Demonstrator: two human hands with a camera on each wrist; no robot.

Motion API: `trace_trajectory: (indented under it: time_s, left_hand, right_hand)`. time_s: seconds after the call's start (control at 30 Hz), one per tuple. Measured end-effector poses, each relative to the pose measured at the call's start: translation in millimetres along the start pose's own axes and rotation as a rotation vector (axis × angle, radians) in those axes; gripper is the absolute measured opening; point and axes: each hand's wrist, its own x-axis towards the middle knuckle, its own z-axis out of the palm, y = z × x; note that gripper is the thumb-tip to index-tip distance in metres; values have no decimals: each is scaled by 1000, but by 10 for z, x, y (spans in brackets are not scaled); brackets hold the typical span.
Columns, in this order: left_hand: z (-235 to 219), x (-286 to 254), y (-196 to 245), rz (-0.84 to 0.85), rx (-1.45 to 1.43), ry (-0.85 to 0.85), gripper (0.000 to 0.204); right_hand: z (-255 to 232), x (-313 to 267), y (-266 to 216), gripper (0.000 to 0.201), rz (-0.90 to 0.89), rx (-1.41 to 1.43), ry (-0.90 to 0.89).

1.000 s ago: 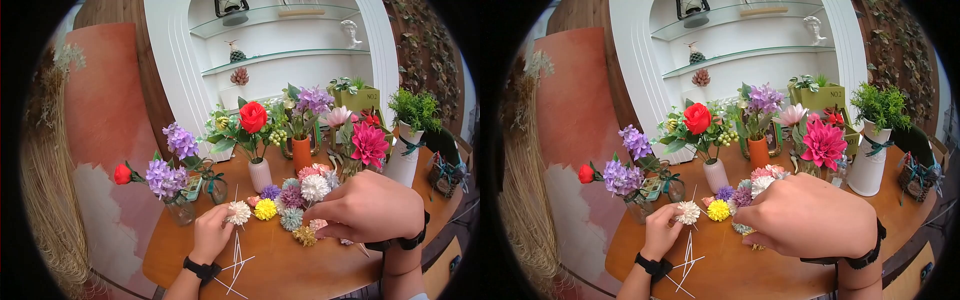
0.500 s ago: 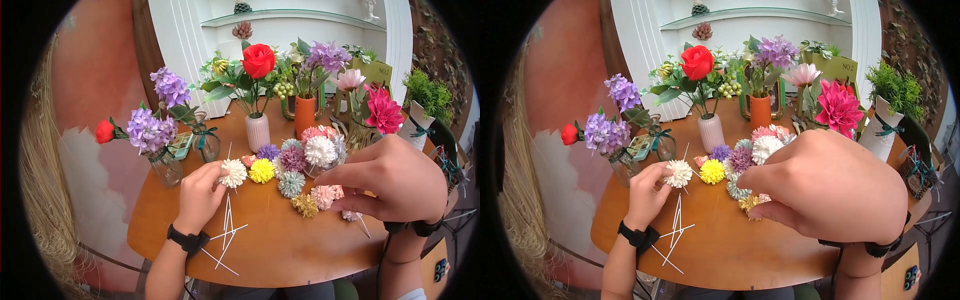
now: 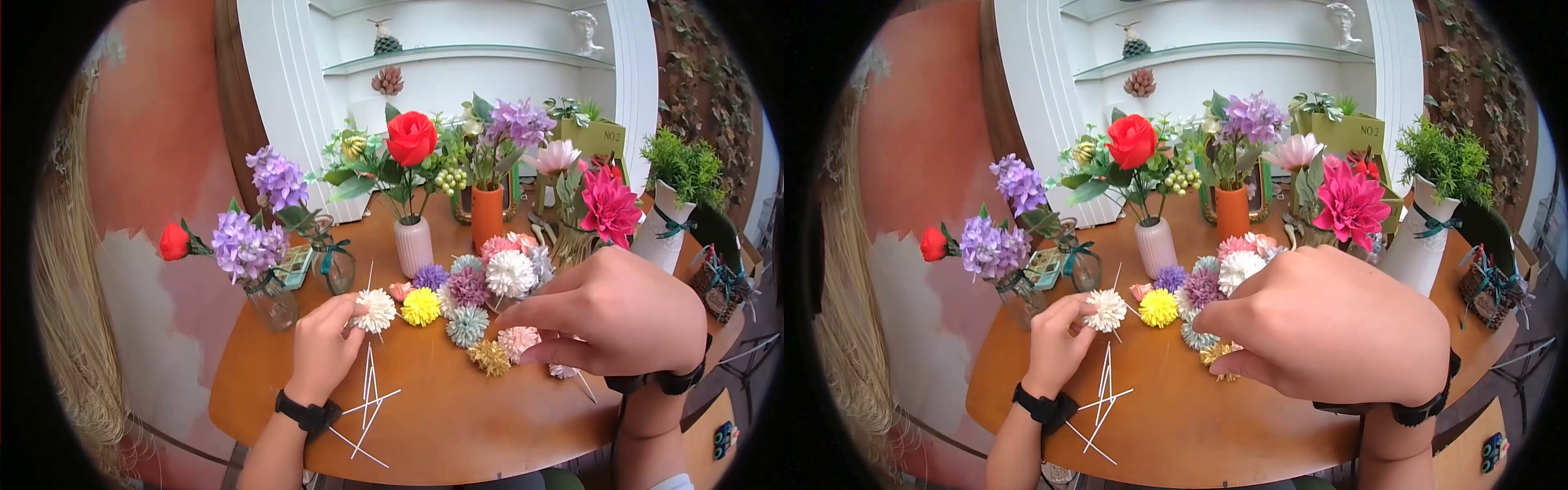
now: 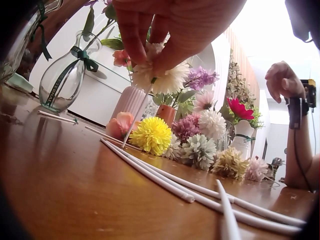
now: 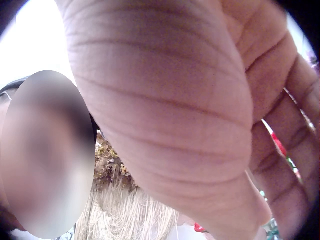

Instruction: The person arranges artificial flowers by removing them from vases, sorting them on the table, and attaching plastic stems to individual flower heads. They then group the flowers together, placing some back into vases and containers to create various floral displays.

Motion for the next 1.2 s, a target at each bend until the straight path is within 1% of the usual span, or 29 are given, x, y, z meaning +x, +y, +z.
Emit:
trace_trajectory:
  time_s: [0.03, 0.07, 0.37, 0.6, 0.7, 0.77, 0.83, 0.9, 1.0, 1.1, 1.2]
  left_hand:
    - [-8, 0, 3, -11, -5, -7, 19]
    - [-19, 3, 17, -14, -6, -12, 19]
    - [-22, -4, 13, 0, 3, 9, 18]
    - [-42, -15, 20, -15, 14, -14, 18]
    - [-32, -19, -10, -5, 31, -6, 18]
    - [-12, -25, -51, -9, 17, 19, 20]
    - [-21, -26, -59, -2, 27, 28, 20]
    - [-32, -24, -47, -46, 18, 20, 21]
    - [-35, -16, -50, -33, 22, 34, 22]
    - [-49, -11, -36, -54, -3, 28, 23]
    - [-61, -4, -23, -40, -10, 41, 24]
  right_hand:
    - [-4, 1, 1, 30, -14, 9, 8]
    - [-42, -2, -15, 29, 7, 25, -46]
    - [-50, -35, 4, 30, -11, 25, -23]
    - [-63, -46, -8, 29, -14, 29, -13]
    - [-80, -42, -13, 28, -15, 29, -24]
    - [-107, -39, -34, 27, 21, 31, -58]
    - [-85, -41, -10, 27, 5, 29, -50]
    - [-88, -36, -7, 26, -5, 28, -43]
    - [-99, -43, -18, 27, 24, 25, -60]
    - [-85, -47, -11, 27, 3, 21, -30]
    - [-91, -46, -13, 27, 23, 8, -61]
